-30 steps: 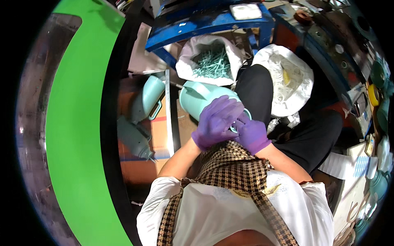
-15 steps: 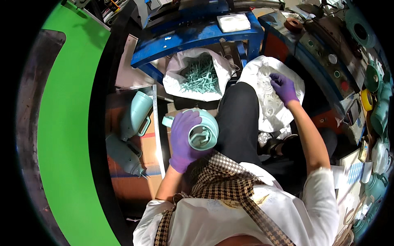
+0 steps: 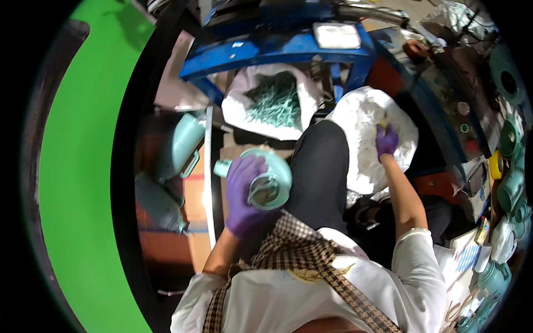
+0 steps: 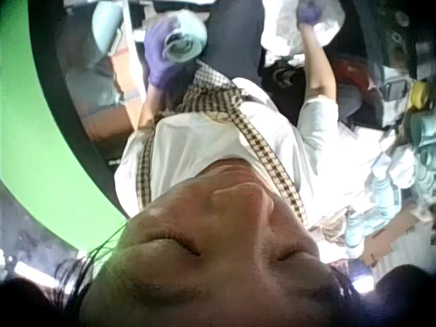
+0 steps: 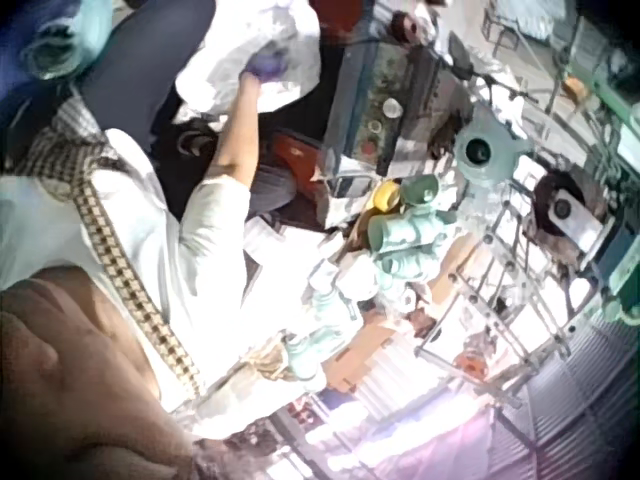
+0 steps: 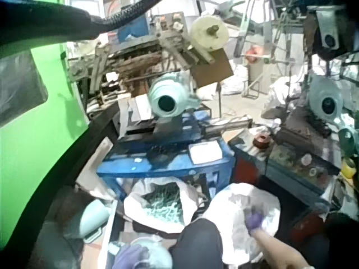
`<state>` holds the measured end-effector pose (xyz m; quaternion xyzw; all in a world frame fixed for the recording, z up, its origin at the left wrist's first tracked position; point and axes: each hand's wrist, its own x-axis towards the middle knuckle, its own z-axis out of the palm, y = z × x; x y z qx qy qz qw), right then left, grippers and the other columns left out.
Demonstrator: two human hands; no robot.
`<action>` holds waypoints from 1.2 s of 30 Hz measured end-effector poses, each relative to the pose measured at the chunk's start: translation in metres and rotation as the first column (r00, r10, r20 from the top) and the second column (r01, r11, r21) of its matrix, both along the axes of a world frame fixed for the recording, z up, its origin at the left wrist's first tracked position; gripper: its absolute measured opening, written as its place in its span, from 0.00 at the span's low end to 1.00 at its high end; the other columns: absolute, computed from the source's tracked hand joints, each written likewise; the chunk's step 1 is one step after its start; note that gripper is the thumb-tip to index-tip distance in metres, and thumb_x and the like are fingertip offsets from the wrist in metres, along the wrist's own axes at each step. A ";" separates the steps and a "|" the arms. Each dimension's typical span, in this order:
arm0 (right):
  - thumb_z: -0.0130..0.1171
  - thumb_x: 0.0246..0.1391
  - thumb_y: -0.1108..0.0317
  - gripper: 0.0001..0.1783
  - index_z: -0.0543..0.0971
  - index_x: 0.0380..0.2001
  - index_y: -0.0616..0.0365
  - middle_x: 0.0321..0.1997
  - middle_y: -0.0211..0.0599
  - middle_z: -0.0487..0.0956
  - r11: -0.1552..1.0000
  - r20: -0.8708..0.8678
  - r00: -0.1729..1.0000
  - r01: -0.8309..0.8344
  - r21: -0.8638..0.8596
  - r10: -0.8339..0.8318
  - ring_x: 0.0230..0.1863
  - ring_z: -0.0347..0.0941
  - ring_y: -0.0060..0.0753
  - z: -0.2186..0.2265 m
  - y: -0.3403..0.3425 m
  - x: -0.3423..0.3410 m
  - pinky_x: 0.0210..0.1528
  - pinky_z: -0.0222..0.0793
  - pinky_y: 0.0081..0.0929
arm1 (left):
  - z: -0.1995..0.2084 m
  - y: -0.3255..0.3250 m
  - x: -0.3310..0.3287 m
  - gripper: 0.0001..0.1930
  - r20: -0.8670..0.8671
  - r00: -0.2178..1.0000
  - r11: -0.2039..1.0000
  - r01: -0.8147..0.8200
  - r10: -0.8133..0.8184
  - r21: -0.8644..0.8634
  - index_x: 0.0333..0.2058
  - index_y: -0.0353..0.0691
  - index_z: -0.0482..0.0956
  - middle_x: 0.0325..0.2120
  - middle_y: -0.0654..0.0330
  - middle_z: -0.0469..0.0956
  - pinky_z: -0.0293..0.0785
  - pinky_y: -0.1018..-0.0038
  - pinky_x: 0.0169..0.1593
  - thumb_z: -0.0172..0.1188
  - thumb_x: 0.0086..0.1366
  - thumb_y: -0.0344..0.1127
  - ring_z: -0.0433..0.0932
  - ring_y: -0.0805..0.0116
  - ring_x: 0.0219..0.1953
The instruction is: The person assembles light green plastic containers by inserting a small green ring into the opening, attaching a beige handle, and wiping the exterior with a white cloth. The person handles the containers one at a time, repeating the process for multiple units.
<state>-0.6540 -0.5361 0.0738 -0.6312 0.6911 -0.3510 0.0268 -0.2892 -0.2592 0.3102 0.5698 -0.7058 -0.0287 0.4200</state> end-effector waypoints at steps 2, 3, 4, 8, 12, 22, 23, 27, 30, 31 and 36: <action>0.60 0.61 0.59 0.22 0.77 0.51 0.65 0.47 0.55 0.81 0.973 0.238 0.954 -0.140 -0.184 0.183 0.47 0.77 0.56 0.013 0.008 -0.001 0.53 0.70 0.42 | 0.001 -0.006 0.001 0.34 0.045 0.999 1.000 -0.003 0.004 -0.019 0.47 0.39 0.77 0.48 0.50 0.79 0.70 0.54 0.59 0.80 0.41 0.43 0.77 0.44 0.52; 0.59 0.63 0.62 0.23 0.73 0.56 0.66 0.49 0.55 0.80 0.982 0.296 0.938 -0.157 -0.107 0.182 0.49 0.77 0.52 0.035 0.017 0.008 0.55 0.70 0.39 | -0.002 -0.007 0.003 0.35 0.077 0.997 0.999 0.003 0.001 -0.043 0.48 0.38 0.77 0.48 0.50 0.79 0.69 0.53 0.60 0.80 0.41 0.46 0.77 0.45 0.53; 0.57 0.65 0.64 0.25 0.69 0.59 0.67 0.52 0.55 0.79 0.950 0.522 0.795 -0.242 -0.196 0.310 0.51 0.77 0.48 0.057 0.025 0.016 0.56 0.70 0.35 | 0.004 -0.008 -0.001 0.37 0.132 0.991 0.998 0.009 0.000 -0.070 0.49 0.38 0.78 0.48 0.50 0.80 0.68 0.52 0.63 0.80 0.40 0.50 0.77 0.45 0.54; 0.56 0.61 0.73 0.27 0.68 0.64 0.59 0.54 0.54 0.77 0.731 0.101 0.726 -0.664 -0.159 0.681 0.52 0.78 0.54 0.218 0.106 0.042 0.55 0.72 0.35 | 0.017 -0.009 -0.005 0.39 0.120 0.988 0.987 0.114 -0.100 -0.112 0.47 0.38 0.78 0.48 0.52 0.80 0.70 0.53 0.58 0.81 0.32 0.41 0.78 0.46 0.52; 0.59 0.53 0.75 0.32 0.70 0.63 0.54 0.46 0.44 0.79 0.494 -0.236 0.463 -0.865 0.092 0.854 0.41 0.79 0.46 0.295 0.182 0.060 0.37 0.75 0.38 | 0.039 -0.014 -0.018 0.35 0.141 0.975 0.985 0.174 -0.170 -0.015 0.45 0.37 0.79 0.46 0.51 0.81 0.70 0.53 0.57 0.80 0.34 0.40 0.78 0.47 0.52; 0.55 0.58 0.66 0.05 0.72 0.35 0.54 0.25 0.33 0.73 0.713 -0.623 0.472 -0.670 0.207 0.624 0.21 0.77 0.32 0.285 0.219 0.109 0.19 0.73 0.29 | 0.028 -0.034 -0.054 0.29 0.216 0.944 0.948 0.283 -0.249 -0.143 0.44 0.39 0.80 0.43 0.54 0.82 0.73 0.55 0.56 0.75 0.42 0.44 0.80 0.50 0.48; 0.55 0.58 0.66 0.05 0.71 0.34 0.54 0.25 0.34 0.74 0.721 -0.547 0.507 -0.625 0.298 0.666 0.21 0.78 0.33 0.276 0.223 0.113 0.20 0.74 0.30 | 0.025 -0.032 -0.057 0.28 0.209 0.950 0.956 0.262 -0.232 -0.129 0.43 0.39 0.80 0.43 0.55 0.83 0.73 0.55 0.56 0.75 0.42 0.42 0.80 0.50 0.47; 0.68 0.48 0.70 0.16 0.75 0.40 0.59 0.33 0.41 0.81 0.772 -0.372 0.685 -0.476 0.421 0.626 0.33 0.84 0.43 0.253 0.229 0.150 0.32 0.80 0.33 | 0.004 -0.042 -0.061 0.22 0.221 0.964 0.978 0.174 -0.145 -0.116 0.42 0.40 0.81 0.41 0.56 0.83 0.73 0.56 0.57 0.71 0.44 0.36 0.81 0.52 0.47; 0.73 0.40 0.72 0.25 0.76 0.44 0.60 0.38 0.43 0.83 0.690 -0.269 0.682 -0.471 0.549 0.680 0.38 0.84 0.46 0.269 0.220 0.160 0.39 0.81 0.35 | -0.008 -0.048 -0.054 0.23 0.254 0.961 0.987 0.136 -0.110 -0.090 0.44 0.42 0.81 0.41 0.57 0.83 0.73 0.57 0.58 0.71 0.45 0.37 0.80 0.53 0.48; 0.73 0.41 0.72 0.25 0.76 0.44 0.60 0.39 0.44 0.83 0.671 -0.250 0.677 -0.475 0.570 0.692 0.40 0.84 0.47 0.267 0.217 0.159 0.40 0.81 0.36 | -0.011 -0.050 -0.053 0.23 0.267 0.956 0.983 0.156 -0.126 -0.094 0.43 0.42 0.82 0.42 0.57 0.83 0.72 0.57 0.58 0.72 0.45 0.37 0.80 0.53 0.49; 0.61 0.57 0.69 0.18 0.74 0.50 0.63 0.35 0.53 0.83 0.489 -0.015 0.651 -0.556 0.672 0.759 0.38 0.82 0.54 0.243 0.195 0.110 0.39 0.78 0.43 | 0.007 -0.044 -0.068 0.27 0.373 0.908 0.979 0.204 -0.192 0.007 0.45 0.45 0.81 0.46 0.59 0.82 0.71 0.58 0.61 0.74 0.44 0.45 0.79 0.55 0.52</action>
